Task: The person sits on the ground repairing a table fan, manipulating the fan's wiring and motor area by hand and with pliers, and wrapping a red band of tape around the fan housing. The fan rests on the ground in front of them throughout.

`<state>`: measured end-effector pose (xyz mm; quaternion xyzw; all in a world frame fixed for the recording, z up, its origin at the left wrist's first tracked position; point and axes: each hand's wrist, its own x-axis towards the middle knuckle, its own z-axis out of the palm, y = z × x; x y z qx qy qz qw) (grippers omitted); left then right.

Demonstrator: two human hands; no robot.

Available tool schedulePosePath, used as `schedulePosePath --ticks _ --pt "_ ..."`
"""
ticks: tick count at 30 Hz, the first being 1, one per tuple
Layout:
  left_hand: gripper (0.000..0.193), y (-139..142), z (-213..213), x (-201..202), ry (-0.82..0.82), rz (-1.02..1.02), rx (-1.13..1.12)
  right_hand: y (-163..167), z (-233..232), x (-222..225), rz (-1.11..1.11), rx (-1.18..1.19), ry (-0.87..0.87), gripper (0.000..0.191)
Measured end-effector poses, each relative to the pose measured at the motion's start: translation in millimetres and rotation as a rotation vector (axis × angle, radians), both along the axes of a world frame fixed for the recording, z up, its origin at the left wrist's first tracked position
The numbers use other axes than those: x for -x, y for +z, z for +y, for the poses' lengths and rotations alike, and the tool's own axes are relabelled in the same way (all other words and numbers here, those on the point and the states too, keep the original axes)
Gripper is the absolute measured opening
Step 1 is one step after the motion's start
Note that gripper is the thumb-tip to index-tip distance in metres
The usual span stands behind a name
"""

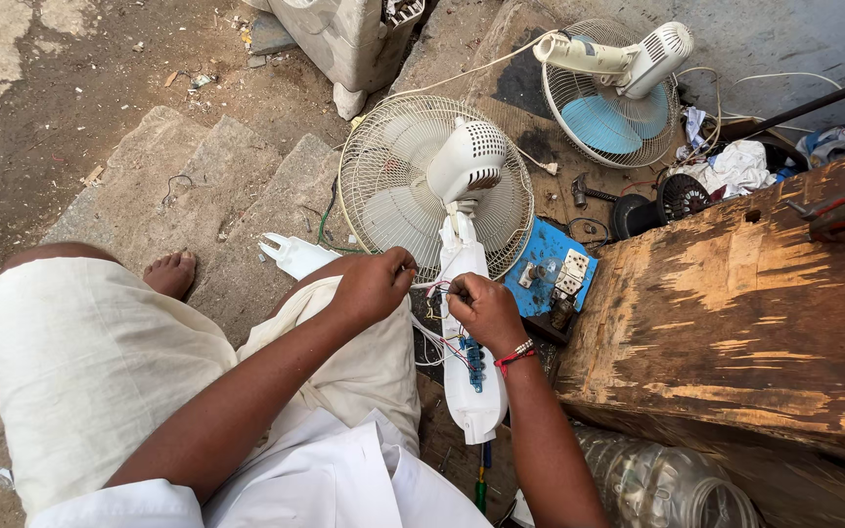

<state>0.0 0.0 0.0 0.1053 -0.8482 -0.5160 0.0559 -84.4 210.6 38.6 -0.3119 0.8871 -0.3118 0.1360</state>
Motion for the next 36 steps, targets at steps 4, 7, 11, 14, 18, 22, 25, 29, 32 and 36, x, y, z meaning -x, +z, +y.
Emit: schedulePosePath --ticks 4,7,11,14,18,22,25,29,32,36 --pt "0.016 -11 3 -16 -0.033 -0.079 -0.125 -7 3 1 -0.074 0.037 -0.01 0.016" --pt "0.016 -16 18 -27 -0.069 -0.104 -0.194 -12 3 1 -0.103 0.059 -0.026 0.017" --pt "0.016 -16 32 -33 -0.083 -0.111 -0.125 -16 7 -1 -0.14 0.076 -0.043 0.018" --pt "0.012 -12 35 -36 -0.045 -0.006 -0.036 -18 8 0 -0.149 0.081 -0.04 0.018" --pt "0.02 -5 29 -41 -0.156 0.345 0.173 -25 10 -1 -0.197 0.077 -0.087 0.016" --pt "0.022 1 21 -30 -0.311 0.454 0.326 -33 11 4 -0.244 0.169 -0.07 0.016" --pt "0.018 2 20 -24 -0.362 0.475 0.383 -37 14 4 -0.309 0.209 -0.104 0.017" --pt "0.014 0 19 -21 -0.384 0.47 0.413 -36 12 6 -0.332 0.146 -0.121 0.014" --pt "0.014 -3 18 -20 -0.361 0.432 0.398 -35 8 8 -0.335 0.095 -0.101 0.012" --pt "0.013 -5 19 -19 -0.265 0.336 0.256 -31 7 9 -0.431 0.309 -0.112 0.018"
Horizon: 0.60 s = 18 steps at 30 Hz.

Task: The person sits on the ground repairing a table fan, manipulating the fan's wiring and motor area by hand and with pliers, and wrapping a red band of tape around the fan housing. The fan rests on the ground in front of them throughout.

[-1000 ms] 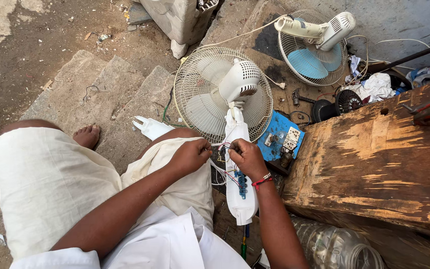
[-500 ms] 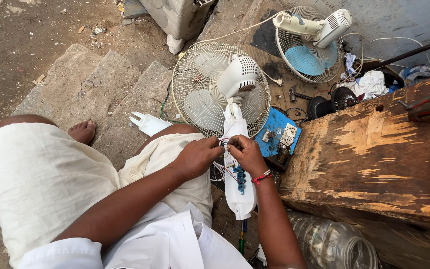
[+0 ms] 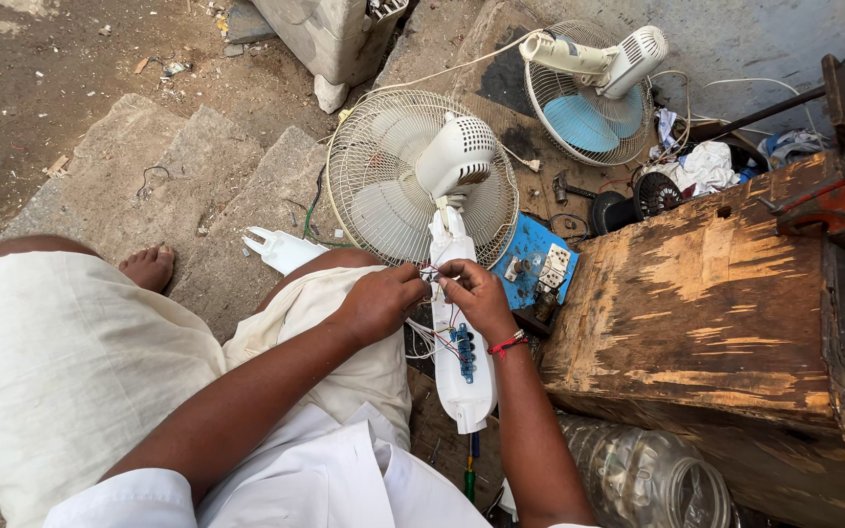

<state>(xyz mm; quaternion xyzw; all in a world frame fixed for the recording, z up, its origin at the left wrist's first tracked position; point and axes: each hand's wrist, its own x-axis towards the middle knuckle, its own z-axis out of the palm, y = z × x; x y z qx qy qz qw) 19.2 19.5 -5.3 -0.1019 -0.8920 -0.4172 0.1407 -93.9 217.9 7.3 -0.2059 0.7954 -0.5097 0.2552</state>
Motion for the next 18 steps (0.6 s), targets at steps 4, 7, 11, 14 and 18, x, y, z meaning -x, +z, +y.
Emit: schedulePosePath --ticks 4,7,11,14,18 --pt "0.011 -1 -4 4 0.102 -0.012 -0.149 8 11 -11 0.182 0.067 -0.084 0.018" --pt "0.011 -2 -8 7 0.158 -0.028 -0.266 11 13 -24 0.308 0.082 -0.062 0.015" --pt "0.011 -4 -10 10 0.18 -0.075 -0.352 7 1 -39 0.372 -0.017 -0.073 0.018" --pt "0.011 -6 -12 11 0.183 -0.091 -0.397 4 -13 -37 0.396 -0.041 -0.082 0.021" --pt "0.012 -7 -14 14 0.203 -0.11 -0.424 2 -25 -33 0.479 -0.086 -0.074 0.019"
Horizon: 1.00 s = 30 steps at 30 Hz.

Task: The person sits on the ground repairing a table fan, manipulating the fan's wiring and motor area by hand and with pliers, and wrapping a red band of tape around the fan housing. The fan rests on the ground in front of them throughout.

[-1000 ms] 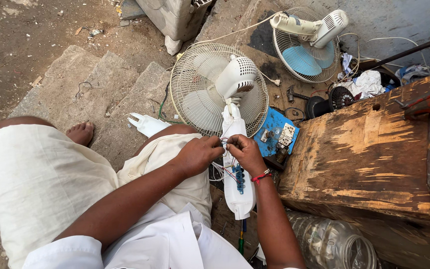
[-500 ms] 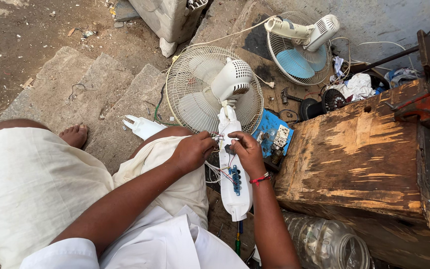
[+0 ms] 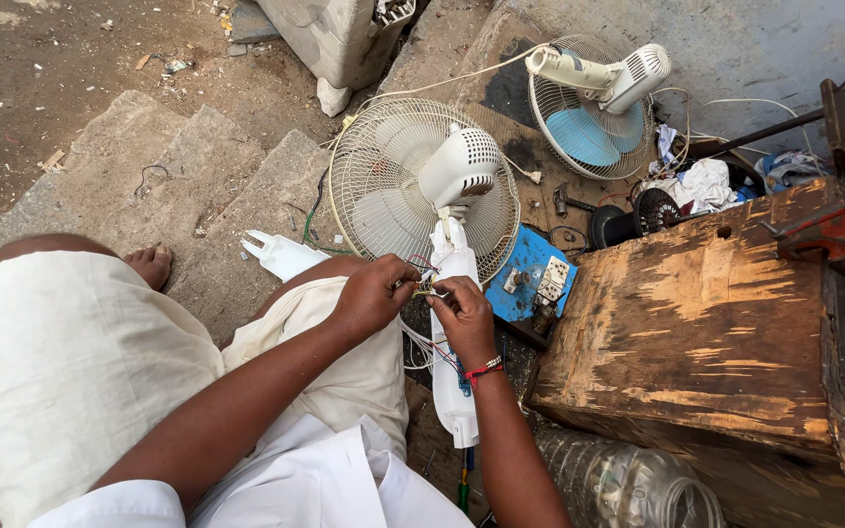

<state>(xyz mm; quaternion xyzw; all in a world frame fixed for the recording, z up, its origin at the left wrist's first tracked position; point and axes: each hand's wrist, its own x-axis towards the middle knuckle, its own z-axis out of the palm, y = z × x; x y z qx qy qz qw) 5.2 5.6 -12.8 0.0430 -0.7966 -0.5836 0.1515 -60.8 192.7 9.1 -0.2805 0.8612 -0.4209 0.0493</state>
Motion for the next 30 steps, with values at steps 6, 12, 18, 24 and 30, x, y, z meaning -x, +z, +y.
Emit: schedulePosePath --ticks 6,12,18,24,30 --pt "0.012 3 0 3 0.009 -0.035 0.005 -9 -1 7 0.051 0.079 0.008 0.013" --pt "0.012 3 -4 2 0.008 -0.051 0.016 -17 8 20 -0.299 0.394 -0.015 0.009" --pt "0.011 4 -3 2 0.016 -0.039 0.017 -16 3 24 -0.306 0.345 0.064 0.01" --pt "0.015 3 1 0 0.06 -0.045 -0.022 -11 -9 22 -0.013 0.136 0.084 0.011" --pt "0.013 0 0 -5 0.045 -0.117 -0.013 -10 -14 12 0.05 0.102 0.122 0.011"
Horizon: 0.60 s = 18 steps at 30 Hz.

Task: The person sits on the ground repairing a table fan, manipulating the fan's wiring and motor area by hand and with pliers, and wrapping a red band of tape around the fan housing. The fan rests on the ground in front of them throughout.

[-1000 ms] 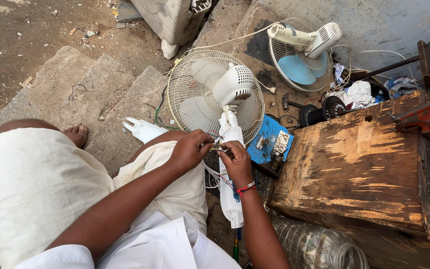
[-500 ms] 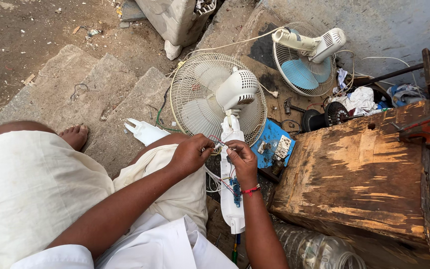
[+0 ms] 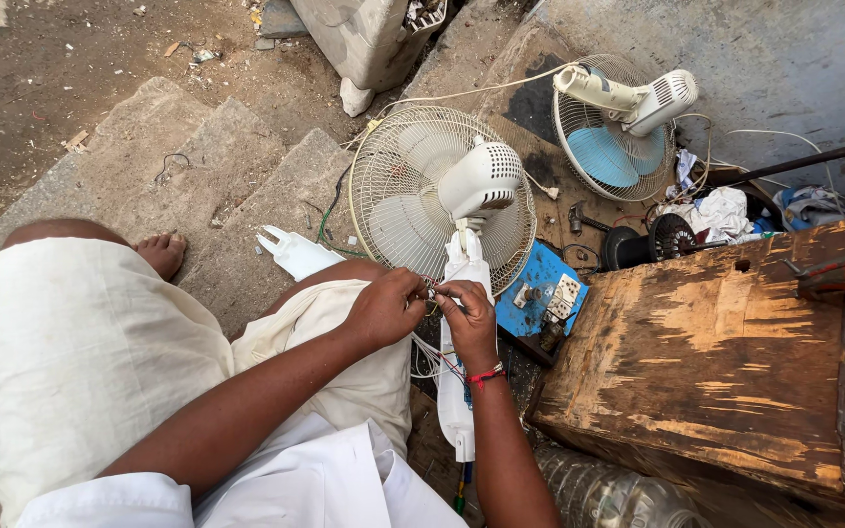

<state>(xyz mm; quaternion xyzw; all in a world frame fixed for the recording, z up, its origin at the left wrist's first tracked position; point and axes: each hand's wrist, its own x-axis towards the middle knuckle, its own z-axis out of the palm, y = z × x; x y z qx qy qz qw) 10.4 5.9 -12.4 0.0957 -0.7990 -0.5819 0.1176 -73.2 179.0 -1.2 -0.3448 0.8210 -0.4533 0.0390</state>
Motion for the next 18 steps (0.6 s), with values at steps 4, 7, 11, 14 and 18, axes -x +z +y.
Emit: schedulePosePath --ticks 4,7,11,14,18 --pt "0.022 -5 2 3 -0.093 -0.162 -0.165 4 2 -4 -0.004 -0.025 0.014 0.012" --pt "0.024 -10 8 6 -0.103 -0.203 -0.288 8 3 -6 0.005 -0.025 0.032 0.013" --pt "0.024 -17 13 3 -0.091 -0.246 -0.32 18 5 -8 0.209 -0.16 0.074 0.013" --pt "0.025 -17 14 0 -0.076 -0.285 -0.275 25 3 -9 0.317 -0.21 0.107 0.015" --pt "0.024 -15 17 -2 -0.04 -0.253 -0.291 33 1 -9 0.406 -0.221 0.169 0.014"
